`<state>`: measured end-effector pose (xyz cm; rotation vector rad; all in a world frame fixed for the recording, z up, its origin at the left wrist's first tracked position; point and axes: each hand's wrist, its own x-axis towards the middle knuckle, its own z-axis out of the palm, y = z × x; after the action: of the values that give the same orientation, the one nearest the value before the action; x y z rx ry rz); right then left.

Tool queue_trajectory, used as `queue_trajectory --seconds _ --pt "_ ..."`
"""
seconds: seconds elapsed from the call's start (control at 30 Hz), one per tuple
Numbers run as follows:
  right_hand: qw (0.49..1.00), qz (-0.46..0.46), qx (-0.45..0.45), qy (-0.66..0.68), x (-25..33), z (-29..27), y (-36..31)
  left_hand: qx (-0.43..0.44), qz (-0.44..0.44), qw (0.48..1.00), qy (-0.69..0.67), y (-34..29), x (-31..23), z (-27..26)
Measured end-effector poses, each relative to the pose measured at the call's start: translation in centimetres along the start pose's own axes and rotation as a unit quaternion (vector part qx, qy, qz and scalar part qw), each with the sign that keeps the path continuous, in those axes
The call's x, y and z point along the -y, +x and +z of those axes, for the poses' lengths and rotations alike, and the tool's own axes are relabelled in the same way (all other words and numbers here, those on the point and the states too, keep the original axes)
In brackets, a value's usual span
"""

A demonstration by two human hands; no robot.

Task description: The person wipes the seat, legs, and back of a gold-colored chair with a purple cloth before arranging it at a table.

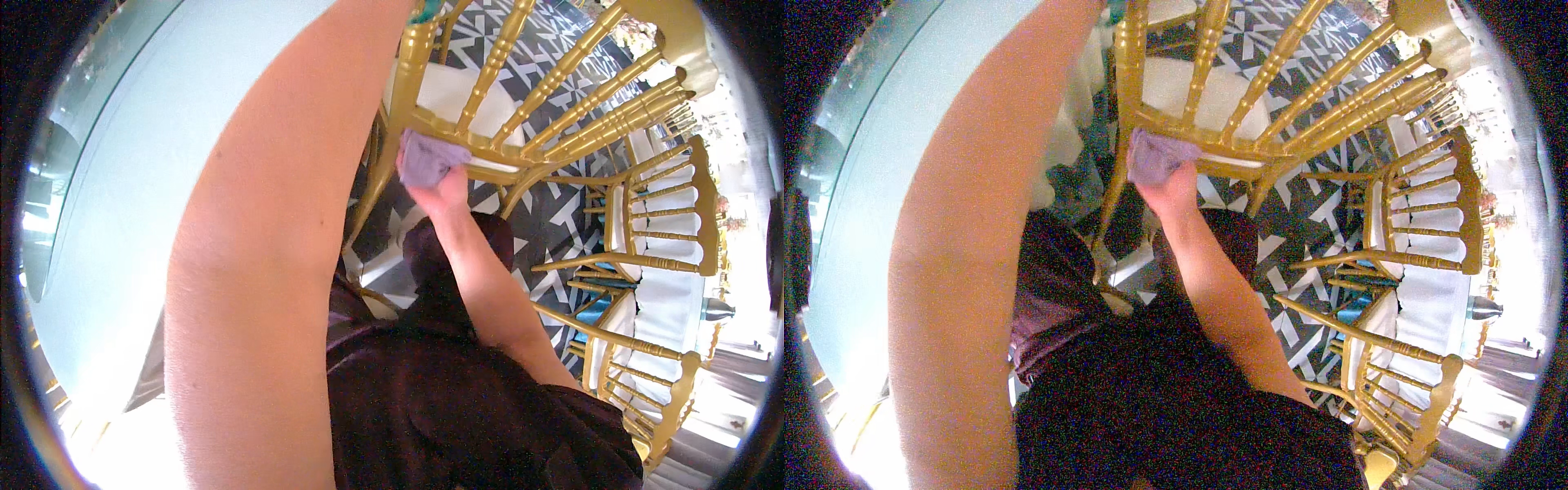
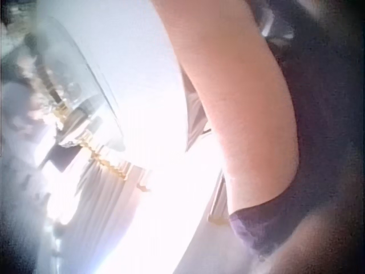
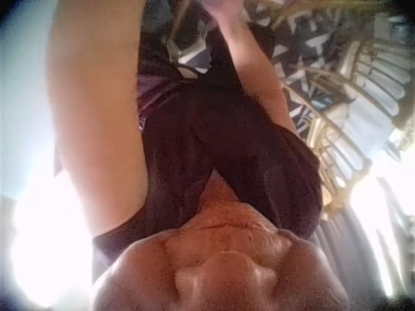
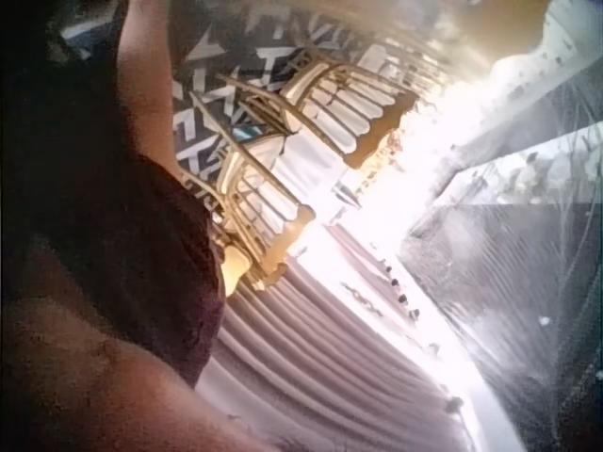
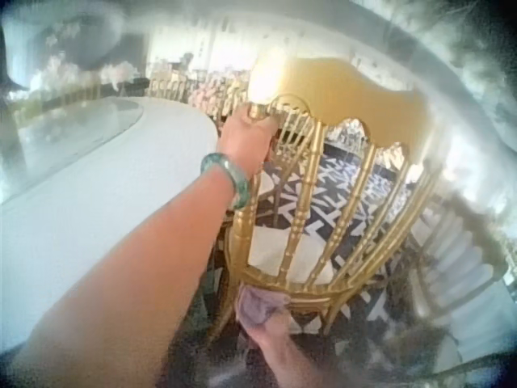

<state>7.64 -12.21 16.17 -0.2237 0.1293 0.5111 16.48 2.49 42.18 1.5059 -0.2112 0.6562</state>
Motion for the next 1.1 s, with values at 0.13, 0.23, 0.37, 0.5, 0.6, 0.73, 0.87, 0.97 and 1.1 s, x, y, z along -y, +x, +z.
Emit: queue_trajectory --seconds 0.13,0.23,0.37,0.5,0.6,0.73,0.87,0.97,1.1 --pt "0.997 0.068 0.01 -0.034 0.4 -1.0 -1.3 0.007 -0.025 0.999 -0.022 0.3 0.2 0.2" --pt "0.993 0.059 -0.023 -0.102 1.4 3.0 -4.8 0.003 -0.048 0.998 -0.028 0.3 0.5 0.8" --pt "0.951 -0.089 -0.066 -0.289 2.6 9.5 -7.8 -0.011 -0.062 0.995 -0.075 -0.7 0.3 0.3" --pt "0.885 -0.316 -0.06 -0.336 6.4 15.2 -9.6 -0.011 -0.072 0.994 -0.079 -2.1 -0.8 -0.2" --pt "0.729 -0.48 -0.041 -0.486 9.1 20.7 -12.0 -0.022 -0.099 0.993 -0.062 -3.1 -0.6 0.0" --pt "0.373 -0.624 0.008 -0.687 11.1 26.7 -12.3 0.011 -0.088 0.994 -0.064 -4.3 -1.5 -0.1" --pt "0.03 -0.656 -0.001 -0.754 11.0 29.5 -10.4 -0.009 -0.057 0.996 -0.072 -5.3 -1.8 0.1" --pt "-0.062 -0.658 -0.001 -0.751 9.4 30.2 -9.0 0.007 -0.099 0.988 -0.117 -6.2 -2.6 -0.4" --pt "-0.048 -0.632 0.024 -0.773 8.4 31.8 -9.0 0.009 -0.081 0.988 -0.131 -7.3 -2.9 -0.9"
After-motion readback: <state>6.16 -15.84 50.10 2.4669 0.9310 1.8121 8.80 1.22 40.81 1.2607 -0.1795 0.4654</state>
